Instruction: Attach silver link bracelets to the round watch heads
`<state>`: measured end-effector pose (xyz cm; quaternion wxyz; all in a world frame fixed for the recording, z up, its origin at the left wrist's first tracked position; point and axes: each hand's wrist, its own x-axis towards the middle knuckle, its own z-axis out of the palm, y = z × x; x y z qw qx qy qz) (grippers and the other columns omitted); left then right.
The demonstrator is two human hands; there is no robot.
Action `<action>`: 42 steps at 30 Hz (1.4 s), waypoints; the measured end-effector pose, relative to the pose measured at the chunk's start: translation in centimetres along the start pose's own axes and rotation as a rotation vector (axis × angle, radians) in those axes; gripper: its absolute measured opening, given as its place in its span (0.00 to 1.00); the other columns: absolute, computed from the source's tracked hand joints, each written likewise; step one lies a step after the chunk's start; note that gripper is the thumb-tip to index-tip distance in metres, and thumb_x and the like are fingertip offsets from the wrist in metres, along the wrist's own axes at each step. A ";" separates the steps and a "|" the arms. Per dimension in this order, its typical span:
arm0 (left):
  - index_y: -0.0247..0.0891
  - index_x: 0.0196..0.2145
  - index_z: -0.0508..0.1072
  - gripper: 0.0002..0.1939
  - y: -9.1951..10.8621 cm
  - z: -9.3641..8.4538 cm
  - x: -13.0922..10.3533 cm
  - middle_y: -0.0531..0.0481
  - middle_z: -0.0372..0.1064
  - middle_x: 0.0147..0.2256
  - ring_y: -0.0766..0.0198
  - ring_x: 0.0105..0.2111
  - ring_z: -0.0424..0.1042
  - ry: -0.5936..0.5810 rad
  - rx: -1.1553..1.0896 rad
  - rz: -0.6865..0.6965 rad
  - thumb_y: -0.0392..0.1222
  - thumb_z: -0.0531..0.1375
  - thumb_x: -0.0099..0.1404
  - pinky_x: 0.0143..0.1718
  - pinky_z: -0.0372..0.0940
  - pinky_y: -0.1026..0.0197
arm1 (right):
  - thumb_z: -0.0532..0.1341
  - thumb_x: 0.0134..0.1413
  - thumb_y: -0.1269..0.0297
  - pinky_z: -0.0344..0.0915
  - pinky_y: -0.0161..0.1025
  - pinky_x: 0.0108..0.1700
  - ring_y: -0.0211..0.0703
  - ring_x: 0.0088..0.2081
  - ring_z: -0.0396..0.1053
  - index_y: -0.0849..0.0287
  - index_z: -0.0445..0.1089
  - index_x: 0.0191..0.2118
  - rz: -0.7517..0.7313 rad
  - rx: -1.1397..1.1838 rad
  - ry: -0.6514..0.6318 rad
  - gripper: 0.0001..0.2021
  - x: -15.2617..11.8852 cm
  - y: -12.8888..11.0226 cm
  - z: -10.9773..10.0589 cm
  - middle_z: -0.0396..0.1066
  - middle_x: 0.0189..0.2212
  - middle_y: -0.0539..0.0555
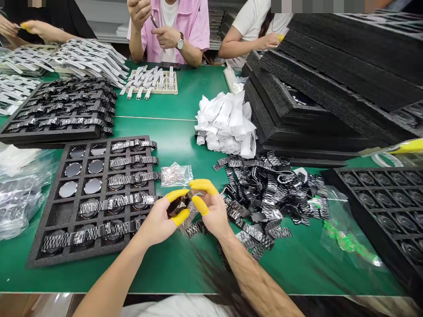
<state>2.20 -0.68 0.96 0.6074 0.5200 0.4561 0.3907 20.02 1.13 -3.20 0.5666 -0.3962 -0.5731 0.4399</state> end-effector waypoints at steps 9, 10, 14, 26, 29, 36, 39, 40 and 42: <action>0.40 0.58 0.73 0.26 -1.2 -0.7 -0.1 0.52 0.73 0.36 0.74 0.20 0.58 0.056 -0.247 -0.083 0.54 0.68 0.68 0.21 0.59 0.67 | 0.74 0.58 0.46 0.72 0.49 0.50 0.47 0.41 0.74 0.50 0.76 0.35 0.234 0.509 -0.003 0.15 0.5 -0.8 0.3 0.79 0.39 0.52; 0.41 0.58 0.73 0.23 -1.3 -1.0 0.0 0.48 0.75 0.43 0.72 0.23 0.64 0.112 -0.177 -0.018 0.51 0.67 0.70 0.24 0.64 0.66 | 0.73 0.58 0.44 0.72 0.49 0.48 0.46 0.37 0.74 0.51 0.74 0.34 0.286 0.608 -0.017 0.16 0.3 -1.0 0.5 0.77 0.32 0.50; 0.46 0.60 0.76 0.21 -1.5 -2.3 0.3 0.43 0.70 0.62 0.55 0.55 0.75 0.117 0.367 0.336 0.34 0.59 0.72 0.52 0.74 0.54 | 0.74 0.57 0.44 0.67 0.40 0.33 0.39 0.23 0.66 0.55 0.73 0.32 0.522 0.762 -0.229 0.20 -0.5 -1.2 1.6 0.71 0.20 0.46; 0.44 0.65 0.73 0.41 -0.7 -2.9 0.0 0.42 0.74 0.59 0.52 0.57 0.76 -0.026 0.910 0.515 0.20 0.51 0.56 0.59 0.75 0.48 | 0.78 0.48 0.48 0.55 0.33 0.22 0.32 0.18 0.60 0.61 0.77 0.28 0.649 0.614 -0.299 0.20 -1.3 -0.4 2.4 0.70 0.19 0.48; 0.43 0.63 0.74 0.41 -0.6 -2.8 0.0 0.42 0.74 0.58 0.51 0.56 0.76 -0.026 0.916 0.507 0.20 0.51 0.56 0.58 0.75 0.46 | 0.78 0.48 0.49 0.55 0.33 0.22 0.33 0.18 0.60 0.61 0.77 0.27 0.662 0.613 -0.295 0.20 -1.3 -0.5 2.4 0.70 0.18 0.48; 0.42 0.65 0.71 0.39 -1.3 -2.5 0.0 0.40 0.70 0.60 0.52 0.54 0.76 0.006 0.893 0.498 0.20 0.50 0.59 0.55 0.76 0.47 | 0.78 0.48 0.46 0.58 0.35 0.25 0.35 0.21 0.62 0.60 0.74 0.28 0.696 0.659 -0.242 0.22 -1.2 -0.9 2.6 0.70 0.19 0.49; 0.44 0.66 0.70 0.35 -1.4 -2.5 0.0 0.39 0.66 0.59 0.50 0.57 0.72 0.027 0.863 0.516 0.23 0.52 0.65 0.58 0.73 0.45 | 0.77 0.51 0.45 0.58 0.35 0.26 0.35 0.21 0.61 0.59 0.73 0.29 0.690 0.681 -0.161 0.22 -1.3 -1.0 2.9 0.69 0.19 0.48; 0.44 0.67 0.68 0.34 -1.3 -2.5 0.0 0.39 0.65 0.60 0.50 0.58 0.71 0.012 0.840 0.527 0.25 0.52 0.67 0.60 0.72 0.44 | 0.77 0.51 0.45 0.58 0.35 0.26 0.35 0.21 0.61 0.59 0.73 0.30 0.686 0.687 -0.126 0.22 -1.3 -1.0 3.0 0.69 0.19 0.47; 0.44 0.69 0.65 0.31 -1.0 -2.5 -0.1 0.37 0.62 0.61 0.48 0.62 0.67 -0.044 0.776 0.539 0.30 0.54 0.71 0.62 0.69 0.43 | 0.77 0.50 0.46 0.58 0.34 0.26 0.34 0.21 0.60 0.58 0.72 0.30 0.685 0.689 -0.076 0.22 -1.4 -1.0 3.1 0.67 0.19 0.46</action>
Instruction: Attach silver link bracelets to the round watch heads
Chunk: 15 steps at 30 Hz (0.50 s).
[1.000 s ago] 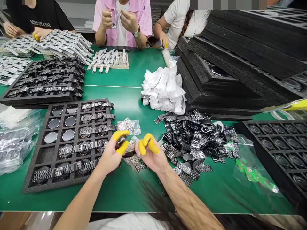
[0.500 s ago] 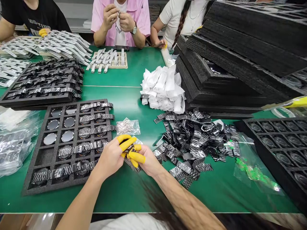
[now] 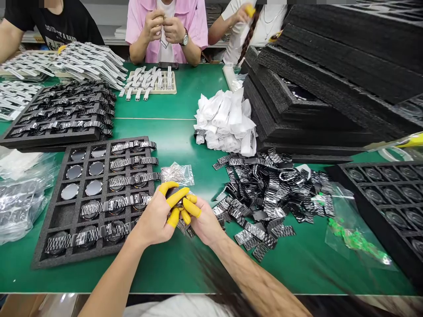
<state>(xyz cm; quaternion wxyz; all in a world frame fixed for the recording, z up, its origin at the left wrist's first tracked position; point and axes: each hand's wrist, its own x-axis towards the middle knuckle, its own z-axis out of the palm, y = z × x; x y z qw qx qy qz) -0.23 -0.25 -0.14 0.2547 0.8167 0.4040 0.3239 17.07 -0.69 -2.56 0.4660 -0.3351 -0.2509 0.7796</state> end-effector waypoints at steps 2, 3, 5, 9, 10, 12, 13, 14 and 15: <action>0.43 0.70 0.64 0.28 0.3 -0.2 0.1 0.37 0.60 0.62 0.47 0.64 0.64 -0.025 -0.065 0.002 0.35 0.54 0.74 0.63 0.68 0.43 | 0.78 0.50 0.46 0.58 0.33 0.26 0.34 0.21 0.58 0.58 0.71 0.30 -0.002 0.004 0.017 0.22 0.0 0.0 0.1 0.66 0.19 0.45; 0.43 0.69 0.64 0.27 0.4 -0.2 0.2 0.37 0.60 0.61 0.47 0.64 0.64 -0.031 -0.085 -0.008 0.36 0.54 0.75 0.63 0.68 0.43 | 0.78 0.49 0.46 0.58 0.33 0.26 0.33 0.21 0.58 0.58 0.71 0.29 -0.001 0.001 0.018 0.22 0.0 0.0 0.1 0.65 0.19 0.45; 0.43 0.66 0.67 0.23 0.6 -0.2 0.3 0.37 0.61 0.58 0.48 0.62 0.64 -0.031 -0.100 -0.036 0.38 0.53 0.76 0.62 0.68 0.44 | 0.78 0.48 0.46 0.57 0.33 0.25 0.33 0.21 0.56 0.58 0.71 0.29 0.000 -0.006 0.015 0.22 -0.1 -0.1 0.2 0.64 0.18 0.44; 0.42 0.61 0.71 0.18 0.8 0.0 0.5 0.40 0.63 0.53 0.51 0.56 0.68 -0.025 -0.114 -0.055 0.37 0.54 0.76 0.57 0.70 0.47 | 0.79 0.47 0.47 0.55 0.33 0.25 0.33 0.21 0.55 0.59 0.73 0.31 0.010 -0.027 0.017 0.21 -0.2 -0.4 0.6 0.65 0.20 0.45; 0.42 0.60 0.72 0.18 0.8 0.0 0.5 0.40 0.64 0.53 0.51 0.55 0.68 -0.021 -0.120 -0.056 0.37 0.54 0.76 0.57 0.71 0.48 | 0.79 0.47 0.47 0.55 0.33 0.25 0.33 0.21 0.55 0.59 0.74 0.31 0.011 -0.030 0.017 0.21 -0.2 -0.4 0.7 0.65 0.20 0.45; 0.42 0.59 0.72 0.17 0.8 -0.1 0.5 0.40 0.64 0.53 0.51 0.56 0.68 -0.017 -0.140 -0.054 0.38 0.53 0.77 0.57 0.70 0.48 | 0.78 0.48 0.47 0.55 0.33 0.25 0.33 0.21 0.55 0.58 0.73 0.31 0.010 -0.031 0.009 0.21 -0.3 -0.5 0.7 0.65 0.20 0.45; 0.42 0.60 0.71 0.17 0.8 -0.1 0.5 0.40 0.65 0.53 0.51 0.57 0.68 -0.016 -0.157 -0.050 0.39 0.53 0.77 0.58 0.70 0.48 | 0.78 0.48 0.47 0.55 0.33 0.25 0.33 0.21 0.55 0.58 0.73 0.30 0.009 -0.029 0.002 0.21 -0.3 -0.5 0.7 0.64 0.20 0.44; 0.43 0.61 0.71 0.18 0.8 -0.1 0.5 0.41 0.65 0.54 0.51 0.57 0.68 -0.017 -0.178 -0.045 0.40 0.52 0.78 0.59 0.69 0.48 | 0.78 0.49 0.48 0.55 0.33 0.25 0.32 0.21 0.55 0.58 0.72 0.30 0.008 -0.027 -0.005 0.21 -0.3 -0.5 0.6 0.63 0.20 0.44; 0.44 0.62 0.70 0.18 0.8 -0.1 0.5 0.41 0.65 0.54 0.51 0.58 0.67 -0.018 -0.199 -0.043 0.41 0.52 0.78 0.60 0.69 0.49 | 0.78 0.49 0.48 0.56 0.33 0.25 0.32 0.21 0.54 0.58 0.71 0.29 0.006 -0.023 -0.010 0.21 -0.3 -0.5 0.6 0.63 0.19 0.44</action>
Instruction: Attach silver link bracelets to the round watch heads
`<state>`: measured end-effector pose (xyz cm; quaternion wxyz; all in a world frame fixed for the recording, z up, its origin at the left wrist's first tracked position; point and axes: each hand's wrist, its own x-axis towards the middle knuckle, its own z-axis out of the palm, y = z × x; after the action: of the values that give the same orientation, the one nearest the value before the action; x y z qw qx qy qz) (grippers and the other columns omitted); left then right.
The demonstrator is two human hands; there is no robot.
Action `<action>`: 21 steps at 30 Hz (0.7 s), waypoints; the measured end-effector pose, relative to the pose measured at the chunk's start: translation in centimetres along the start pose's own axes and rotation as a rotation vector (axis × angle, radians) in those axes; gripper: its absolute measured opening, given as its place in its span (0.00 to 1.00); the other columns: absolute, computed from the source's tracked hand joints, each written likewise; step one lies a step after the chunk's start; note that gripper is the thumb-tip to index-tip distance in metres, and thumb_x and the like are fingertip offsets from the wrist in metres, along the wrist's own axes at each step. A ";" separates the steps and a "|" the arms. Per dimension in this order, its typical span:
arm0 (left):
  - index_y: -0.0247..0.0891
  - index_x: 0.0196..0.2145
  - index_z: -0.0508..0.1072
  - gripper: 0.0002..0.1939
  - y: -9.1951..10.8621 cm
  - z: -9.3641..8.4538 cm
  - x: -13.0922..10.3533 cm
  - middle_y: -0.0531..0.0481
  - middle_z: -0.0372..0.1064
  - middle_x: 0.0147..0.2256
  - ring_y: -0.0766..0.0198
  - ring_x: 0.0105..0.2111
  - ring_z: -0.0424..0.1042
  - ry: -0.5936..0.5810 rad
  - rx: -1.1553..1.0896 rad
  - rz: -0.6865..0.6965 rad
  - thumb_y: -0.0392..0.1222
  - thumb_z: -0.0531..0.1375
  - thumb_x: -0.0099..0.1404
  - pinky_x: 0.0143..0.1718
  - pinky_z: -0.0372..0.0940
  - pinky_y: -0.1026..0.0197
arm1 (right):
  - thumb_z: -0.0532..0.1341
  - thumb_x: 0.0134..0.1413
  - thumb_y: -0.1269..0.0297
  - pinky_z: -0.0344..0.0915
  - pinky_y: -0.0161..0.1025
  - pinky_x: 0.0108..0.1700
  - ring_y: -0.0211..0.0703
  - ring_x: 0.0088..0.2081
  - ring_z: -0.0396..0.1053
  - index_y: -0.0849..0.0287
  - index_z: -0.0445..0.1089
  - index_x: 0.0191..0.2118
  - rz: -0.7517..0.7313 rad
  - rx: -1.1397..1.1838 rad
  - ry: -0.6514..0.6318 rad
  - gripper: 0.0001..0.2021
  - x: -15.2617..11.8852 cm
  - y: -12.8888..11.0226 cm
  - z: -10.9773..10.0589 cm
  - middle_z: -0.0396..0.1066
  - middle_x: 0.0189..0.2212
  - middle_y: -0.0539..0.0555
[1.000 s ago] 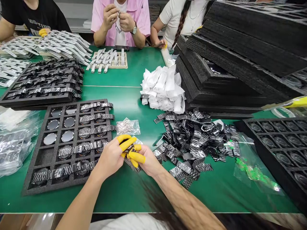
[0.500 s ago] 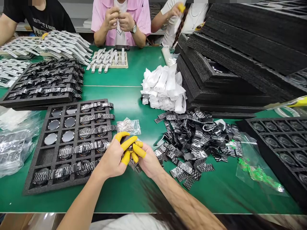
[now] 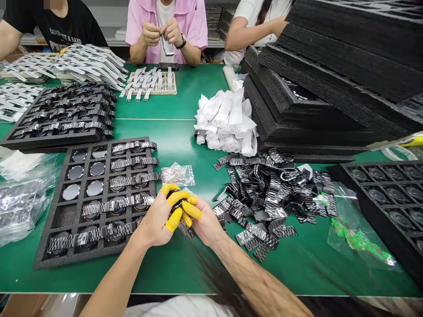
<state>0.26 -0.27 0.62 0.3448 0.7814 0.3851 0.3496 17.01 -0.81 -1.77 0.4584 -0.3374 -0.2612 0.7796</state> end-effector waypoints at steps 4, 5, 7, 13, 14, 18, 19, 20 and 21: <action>0.43 0.63 0.70 0.19 -0.2 0.2 -0.2 0.40 0.65 0.55 0.51 0.58 0.67 0.013 -0.001 0.001 0.42 0.51 0.79 0.61 0.68 0.47 | 0.77 0.50 0.48 0.58 0.33 0.26 0.33 0.21 0.55 0.58 0.72 0.30 0.001 0.020 0.007 0.21 0.0 0.3 -0.3 0.63 0.19 0.44; 0.42 0.63 0.70 0.19 -0.2 0.3 -0.2 0.39 0.65 0.55 0.50 0.58 0.67 0.020 0.014 0.002 0.42 0.51 0.79 0.61 0.67 0.46 | 0.77 0.50 0.47 0.57 0.33 0.26 0.33 0.21 0.55 0.58 0.72 0.31 0.005 0.023 0.008 0.21 0.0 0.4 -0.4 0.63 0.19 0.44; 0.42 0.64 0.71 0.20 -0.4 0.4 -0.3 0.39 0.65 0.56 0.49 0.58 0.67 0.028 0.009 0.001 0.44 0.52 0.79 0.62 0.67 0.44 | 0.77 0.50 0.47 0.57 0.33 0.26 0.33 0.21 0.56 0.58 0.73 0.32 0.009 0.023 0.003 0.21 0.0 0.6 -0.5 0.63 0.20 0.44; 0.41 0.55 0.77 0.20 -0.7 -0.2 -0.1 0.42 0.76 0.45 0.53 0.43 0.78 0.075 -0.592 -0.322 0.56 0.59 0.75 0.45 0.76 0.51 | 0.73 0.55 0.42 0.61 0.36 0.28 0.37 0.23 0.60 0.57 0.72 0.30 0.004 -0.084 -0.131 0.23 0.1 0.0 -1.3 0.67 0.22 0.47; 0.40 0.52 0.78 0.20 -0.7 -0.4 -0.1 0.43 0.78 0.42 0.55 0.40 0.79 0.091 -0.691 -0.381 0.57 0.63 0.73 0.42 0.76 0.54 | 0.73 0.55 0.41 0.65 0.38 0.31 0.40 0.26 0.65 0.57 0.73 0.30 -0.031 -0.147 -0.169 0.23 0.2 -0.3 -1.5 0.69 0.25 0.49; 0.41 0.52 0.74 0.21 -0.9 -1.2 -0.1 0.45 0.80 0.42 0.53 0.43 0.82 0.265 -0.769 -0.379 0.55 0.68 0.69 0.48 0.78 0.50 | 0.74 0.54 0.42 0.69 0.49 0.55 0.53 0.53 0.71 0.55 0.75 0.34 -0.229 -0.439 -0.200 0.21 0.9 -2.0 -2.5 0.75 0.48 0.58; 0.43 0.54 0.73 0.20 -1.0 -1.2 -0.1 0.45 0.79 0.42 0.52 0.45 0.82 0.319 -0.709 -0.347 0.54 0.67 0.70 0.52 0.77 0.47 | 0.74 0.54 0.42 0.70 0.50 0.55 0.53 0.53 0.71 0.55 0.74 0.34 -0.222 -0.459 -0.189 0.21 1.1 -2.3 -2.8 0.75 0.49 0.58; 0.44 0.56 0.72 0.20 -1.3 -1.1 -0.1 0.46 0.79 0.44 0.52 0.48 0.82 0.359 -0.621 -0.320 0.53 0.66 0.71 0.55 0.76 0.46 | 0.73 0.55 0.41 0.72 0.49 0.51 0.51 0.49 0.73 0.55 0.73 0.35 -0.194 -0.458 -0.168 0.21 1.2 -2.5 -3.0 0.75 0.48 0.58; 0.45 0.57 0.72 0.20 -1.5 -1.0 -0.2 0.45 0.79 0.46 0.52 0.51 0.81 0.379 -0.518 -0.299 0.51 0.65 0.72 0.59 0.74 0.45 | 0.72 0.57 0.41 0.73 0.47 0.46 0.48 0.42 0.75 0.54 0.72 0.37 -0.171 -0.449 -0.135 0.21 1.3 -2.7 -3.2 0.76 0.44 0.56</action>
<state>-1.17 0.59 -0.17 0.5013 0.5244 0.4509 0.5200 20.49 1.92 -2.27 0.4175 -0.3546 -0.4857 0.6813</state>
